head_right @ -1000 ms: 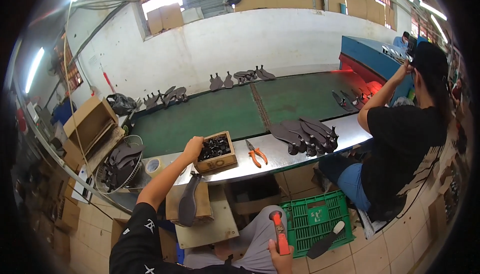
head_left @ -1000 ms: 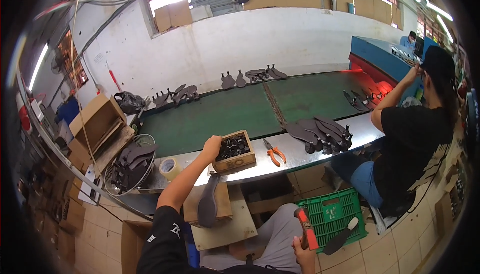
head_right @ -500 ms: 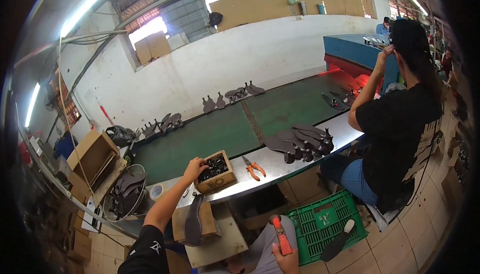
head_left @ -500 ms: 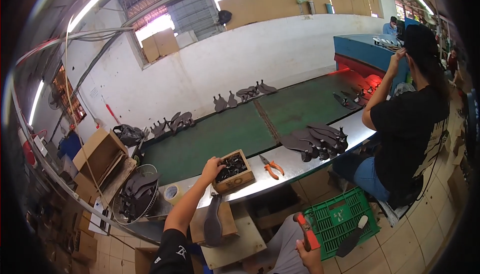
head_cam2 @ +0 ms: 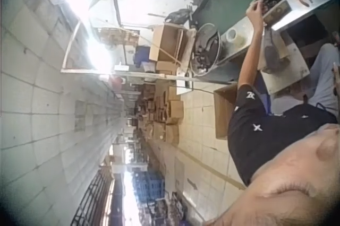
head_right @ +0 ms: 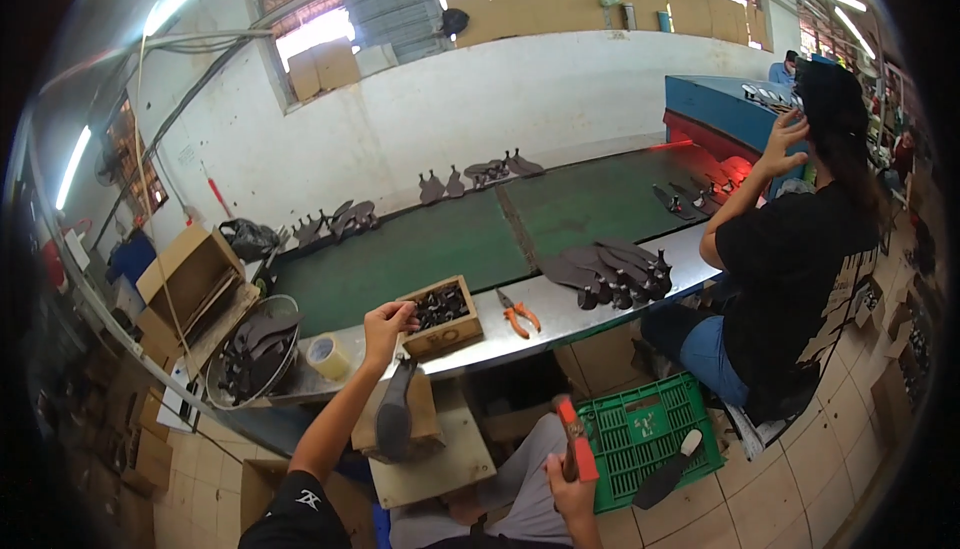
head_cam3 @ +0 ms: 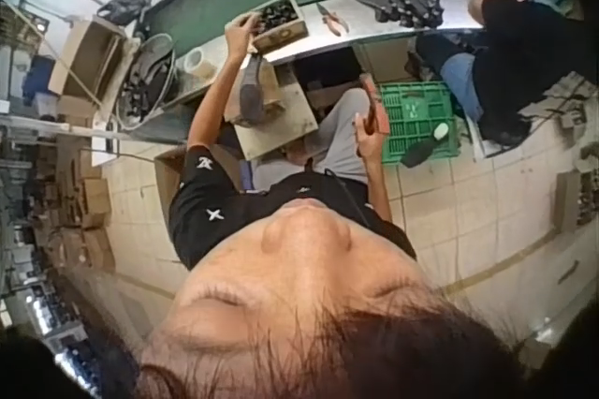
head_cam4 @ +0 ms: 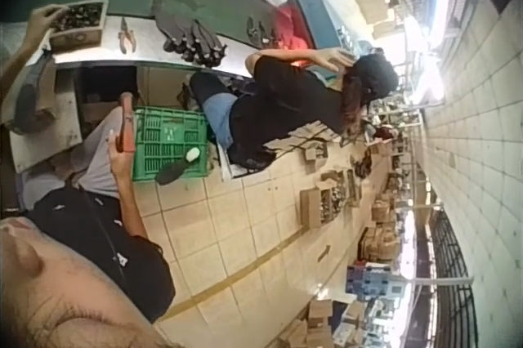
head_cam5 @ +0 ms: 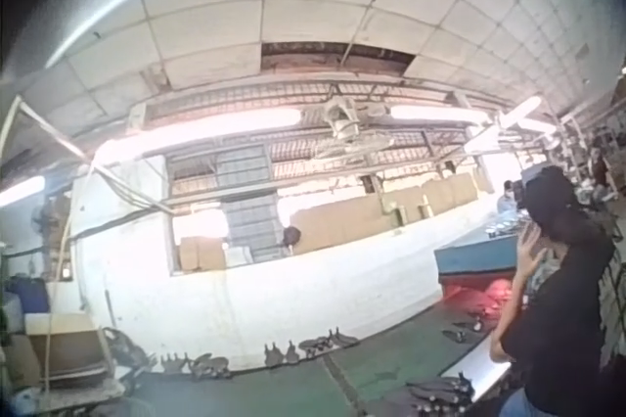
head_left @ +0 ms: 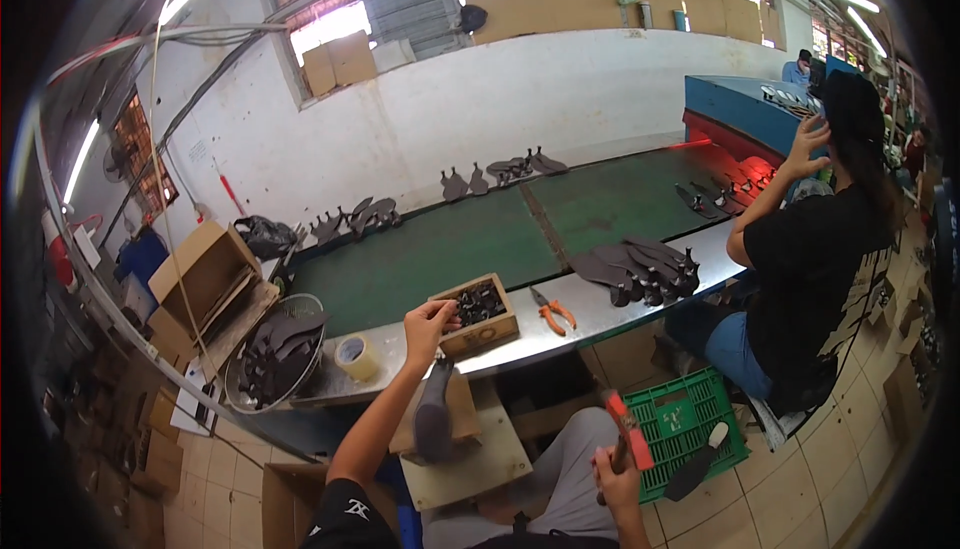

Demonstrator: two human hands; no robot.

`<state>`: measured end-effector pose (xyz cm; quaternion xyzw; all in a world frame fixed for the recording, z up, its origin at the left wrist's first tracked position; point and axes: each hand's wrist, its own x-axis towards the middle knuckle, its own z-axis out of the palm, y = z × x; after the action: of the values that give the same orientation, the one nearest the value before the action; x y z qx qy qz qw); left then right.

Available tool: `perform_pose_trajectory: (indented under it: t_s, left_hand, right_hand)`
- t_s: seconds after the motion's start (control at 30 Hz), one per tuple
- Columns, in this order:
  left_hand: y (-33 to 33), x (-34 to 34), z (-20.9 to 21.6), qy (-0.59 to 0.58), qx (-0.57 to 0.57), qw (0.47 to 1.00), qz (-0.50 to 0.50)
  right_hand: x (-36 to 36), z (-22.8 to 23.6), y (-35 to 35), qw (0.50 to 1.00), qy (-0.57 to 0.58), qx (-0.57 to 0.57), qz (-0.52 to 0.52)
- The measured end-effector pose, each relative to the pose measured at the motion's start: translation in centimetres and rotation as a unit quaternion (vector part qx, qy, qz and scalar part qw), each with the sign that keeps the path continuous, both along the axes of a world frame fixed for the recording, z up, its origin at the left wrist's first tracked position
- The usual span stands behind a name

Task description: Hammering nails into shoe components to secure the structure during manufacturing.

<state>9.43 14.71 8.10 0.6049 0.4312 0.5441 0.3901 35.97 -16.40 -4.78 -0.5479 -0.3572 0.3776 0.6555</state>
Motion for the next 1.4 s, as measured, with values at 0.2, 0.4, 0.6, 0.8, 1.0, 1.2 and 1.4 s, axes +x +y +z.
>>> perform_pose_trajectory:
  t_s: [0.2, 0.4, 0.6, 0.8, 1.0, 1.2, 1.4]
  left_hand:
    - [-19.8, 3.6, 5.4, -0.144, 0.018, 0.989, -0.034]
    - [-30.0, 2.5, 7.9, -0.086, 0.168, 0.982, -0.028]
    - [-32.2, 0.0, 7.1, 0.104, 0.355, 0.928, 0.036]
    - [-30.4, -1.4, 4.7, 0.075, 0.279, 0.956, 0.052]
    - [-26.3, -2.2, 3.1, -0.047, 0.075, 0.995, -0.05]
    - [-12.9, -5.6, -2.5, 0.048, 0.021, 0.998, 0.015]
    - [-4.4, -6.8, -8.1, 0.197, 0.122, 0.971, 0.049]
  right_hand:
    - [-2.3, 9.9, 2.4, 0.993, 0.018, 0.07, 0.091]
    - [-6.7, 17.2, 0.8, 0.96, 0.036, 0.115, 0.253]
    - [-8.9, 18.1, -1.6, 0.922, 0.088, 0.157, 0.341]
    - [-11.4, 17.9, 0.9, 0.93, 0.056, 0.166, 0.323]
    - [-10.8, 14.7, 6.7, 0.933, 0.013, 0.157, 0.324]
    - [-10.2, 12.8, 11.2, 0.949, 0.031, 0.106, 0.295]
    - [-10.6, 11.1, 14.7, 0.959, -0.011, 0.065, 0.276]
